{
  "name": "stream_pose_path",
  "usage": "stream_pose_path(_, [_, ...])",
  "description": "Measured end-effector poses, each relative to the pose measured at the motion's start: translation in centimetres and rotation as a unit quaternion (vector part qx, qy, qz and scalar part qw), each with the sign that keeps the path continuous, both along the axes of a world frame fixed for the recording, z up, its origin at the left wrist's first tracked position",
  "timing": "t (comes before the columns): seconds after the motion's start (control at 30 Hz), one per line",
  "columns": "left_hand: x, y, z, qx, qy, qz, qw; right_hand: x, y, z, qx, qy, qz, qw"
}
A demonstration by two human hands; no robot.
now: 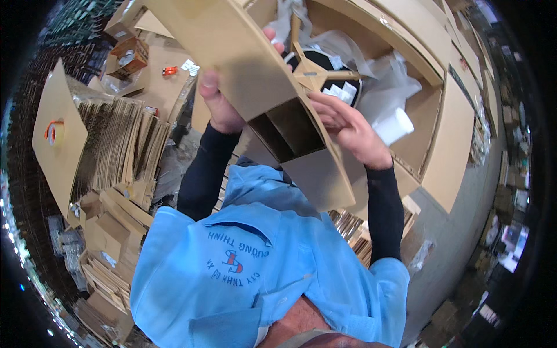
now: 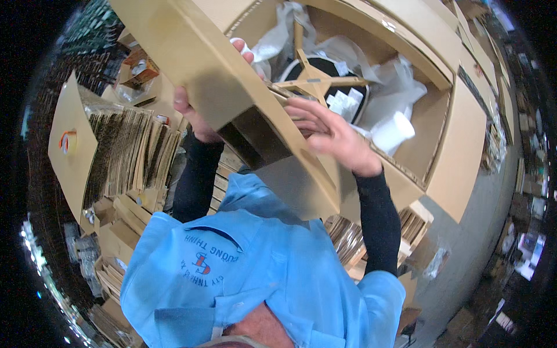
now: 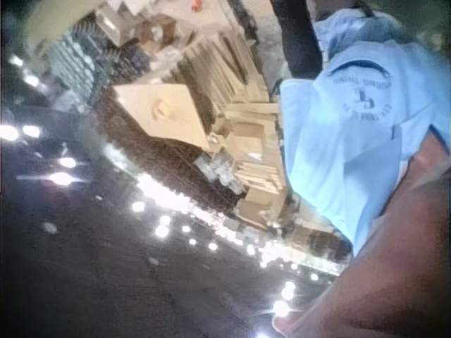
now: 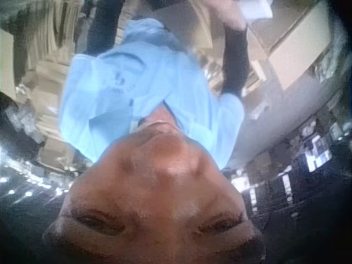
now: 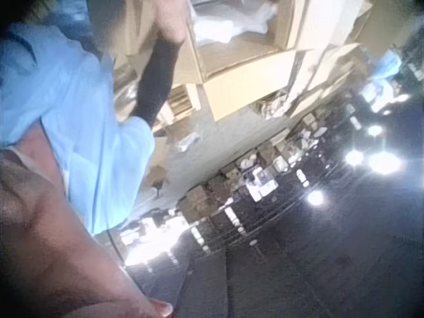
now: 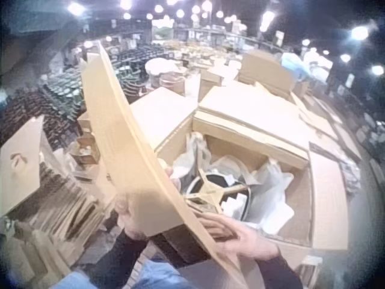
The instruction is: The person packs a dining chair into a cardboard box using foam inserts and protective paper. They then seal the box with packing tape using a handheld dispenser.
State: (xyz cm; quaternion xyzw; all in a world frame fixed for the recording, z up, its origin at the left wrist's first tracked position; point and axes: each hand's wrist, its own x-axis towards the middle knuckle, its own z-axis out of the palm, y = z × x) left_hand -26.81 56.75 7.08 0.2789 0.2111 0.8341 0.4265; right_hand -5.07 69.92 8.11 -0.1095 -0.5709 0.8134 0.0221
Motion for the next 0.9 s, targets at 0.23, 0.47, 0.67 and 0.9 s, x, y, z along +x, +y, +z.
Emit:
stream_pose_path(0.23, [0.6, 6.2, -0.5, 0.067, 0.043, -0.162, 0.983, 1.7, -4.4, -5.7, -0.344, 0.077, -0.016, 0.936])
stream_pose_path(0.47, [1.3, 5.5, 0.9, -0.116, 0.186, -0.182, 0.959, 2.9, -3.7, -7.6, -0.419, 0.207, -0.109, 0.878])
stream_pose_path(0.67, [3.5, 1.6, -1.5, -0.172, 0.021, -0.302, 0.937, 4.2, -3.4, -6.7, -0.321, 0.105, -0.174, 0.925])
stream_pose_path(0.9, [4.7, 4.7, 1.8, -0.148, 0.133, -0.232, 0.952, 2.4, -6.1, 0.0, -0.393, 0.104, -0.136, 0.904])
